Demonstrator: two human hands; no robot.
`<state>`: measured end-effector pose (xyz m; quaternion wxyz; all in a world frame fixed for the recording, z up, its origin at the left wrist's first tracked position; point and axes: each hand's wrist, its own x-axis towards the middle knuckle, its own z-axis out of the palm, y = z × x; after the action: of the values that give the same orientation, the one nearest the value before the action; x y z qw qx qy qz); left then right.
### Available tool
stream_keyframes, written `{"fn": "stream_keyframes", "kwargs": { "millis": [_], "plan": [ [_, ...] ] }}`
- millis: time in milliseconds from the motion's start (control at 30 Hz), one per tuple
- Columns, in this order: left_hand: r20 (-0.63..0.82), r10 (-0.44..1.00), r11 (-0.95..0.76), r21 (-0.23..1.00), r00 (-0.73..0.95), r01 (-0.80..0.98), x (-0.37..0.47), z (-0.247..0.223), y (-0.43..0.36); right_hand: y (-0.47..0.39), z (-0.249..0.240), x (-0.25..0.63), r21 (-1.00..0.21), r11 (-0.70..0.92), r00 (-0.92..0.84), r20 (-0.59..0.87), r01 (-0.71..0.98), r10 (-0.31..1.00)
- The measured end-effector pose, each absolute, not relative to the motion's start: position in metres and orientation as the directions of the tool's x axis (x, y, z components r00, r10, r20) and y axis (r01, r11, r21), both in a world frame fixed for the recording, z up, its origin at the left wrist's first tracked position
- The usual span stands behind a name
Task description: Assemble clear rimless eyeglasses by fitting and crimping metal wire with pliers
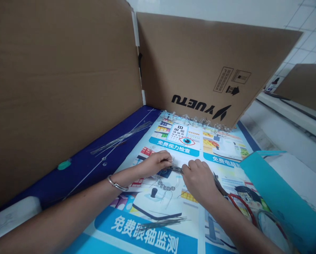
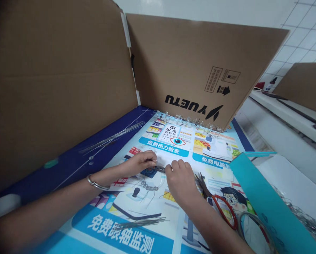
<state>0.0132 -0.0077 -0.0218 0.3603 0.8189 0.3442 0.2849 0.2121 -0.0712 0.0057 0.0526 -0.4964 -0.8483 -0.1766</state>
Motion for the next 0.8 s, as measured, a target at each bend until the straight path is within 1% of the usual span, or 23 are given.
{"fn": "stream_keyframes", "kwargs": {
  "millis": [200, 400, 533, 667, 800],
  "plan": [
    [0.203, 0.761, -0.499, 0.790, 0.615, 0.356, 0.013, -0.022, -0.006, -0.072, 0.007, 0.214, 0.295, 0.474, -0.550, 0.288, 0.830, 0.784],
    [0.191, 0.757, -0.490, 0.799, 0.625, 0.349, 0.013, -0.020, -0.007, -0.072, 0.006, 0.213, 0.272, 0.461, -0.526, 0.268, 0.845, 0.807],
    [0.193, 0.760, -0.482, 0.808, 0.621, 0.338, 0.013, -0.019, -0.008, -0.071, 0.007, 0.216, 0.263, 0.479, -0.539, 0.247, 0.837, 0.806],
    [0.134, 0.777, -0.401, 0.858, 0.616, 0.320, 0.012, -0.021, -0.008, -0.069, 0.012, 0.221, 0.233, 0.494, -0.541, 0.233, 0.838, 0.808],
    [0.091, 0.819, -0.298, 0.911, 0.566, 0.285, 0.012, -0.028, -0.006, -0.067, 0.010, 0.224, 0.179, 0.489, -0.520, 0.234, 0.854, 0.822]
  ]
}}
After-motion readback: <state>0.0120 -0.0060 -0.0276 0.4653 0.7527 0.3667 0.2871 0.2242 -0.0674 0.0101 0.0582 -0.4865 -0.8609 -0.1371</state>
